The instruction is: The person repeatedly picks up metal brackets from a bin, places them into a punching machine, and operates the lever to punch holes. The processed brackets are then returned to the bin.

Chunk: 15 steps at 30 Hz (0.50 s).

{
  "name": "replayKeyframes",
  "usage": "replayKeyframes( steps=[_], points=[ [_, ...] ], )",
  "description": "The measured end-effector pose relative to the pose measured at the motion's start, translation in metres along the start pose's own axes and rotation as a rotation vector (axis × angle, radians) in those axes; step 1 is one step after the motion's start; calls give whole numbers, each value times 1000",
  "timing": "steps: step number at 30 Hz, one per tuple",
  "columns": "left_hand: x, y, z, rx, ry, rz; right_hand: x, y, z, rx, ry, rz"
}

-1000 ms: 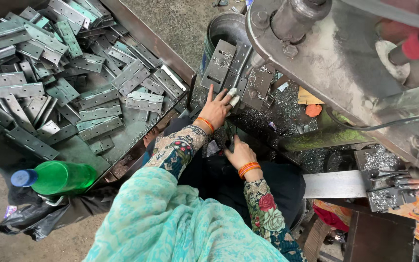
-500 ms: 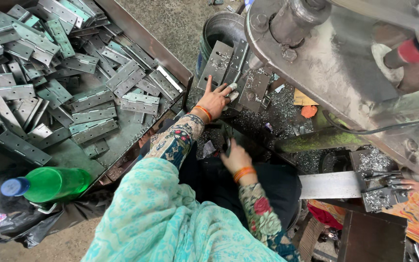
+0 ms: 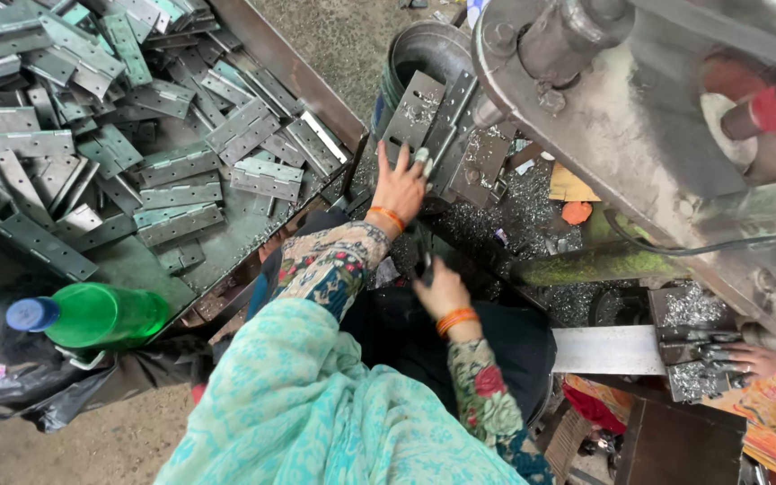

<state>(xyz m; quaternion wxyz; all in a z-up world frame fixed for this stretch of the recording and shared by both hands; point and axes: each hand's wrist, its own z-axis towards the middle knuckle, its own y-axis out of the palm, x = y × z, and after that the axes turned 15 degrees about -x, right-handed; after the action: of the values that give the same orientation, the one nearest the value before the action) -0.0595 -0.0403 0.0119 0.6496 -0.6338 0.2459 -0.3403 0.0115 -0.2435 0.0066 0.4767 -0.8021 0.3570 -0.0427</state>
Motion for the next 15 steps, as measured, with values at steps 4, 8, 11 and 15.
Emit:
replayKeyframes(
  steps=[4,8,11,15],
  points=[
    [7,0,23,-69,-40,2,-9,-36,3,4,-22,-67],
    [6,1,36,-38,-37,-3,-8,3,-5,105,-90,4],
    [6,8,32,33,-44,6,2,25,-8,142,-81,50],
    [8,7,31,13,-37,29,-2,2,-2,12,-11,-4]
  ],
)
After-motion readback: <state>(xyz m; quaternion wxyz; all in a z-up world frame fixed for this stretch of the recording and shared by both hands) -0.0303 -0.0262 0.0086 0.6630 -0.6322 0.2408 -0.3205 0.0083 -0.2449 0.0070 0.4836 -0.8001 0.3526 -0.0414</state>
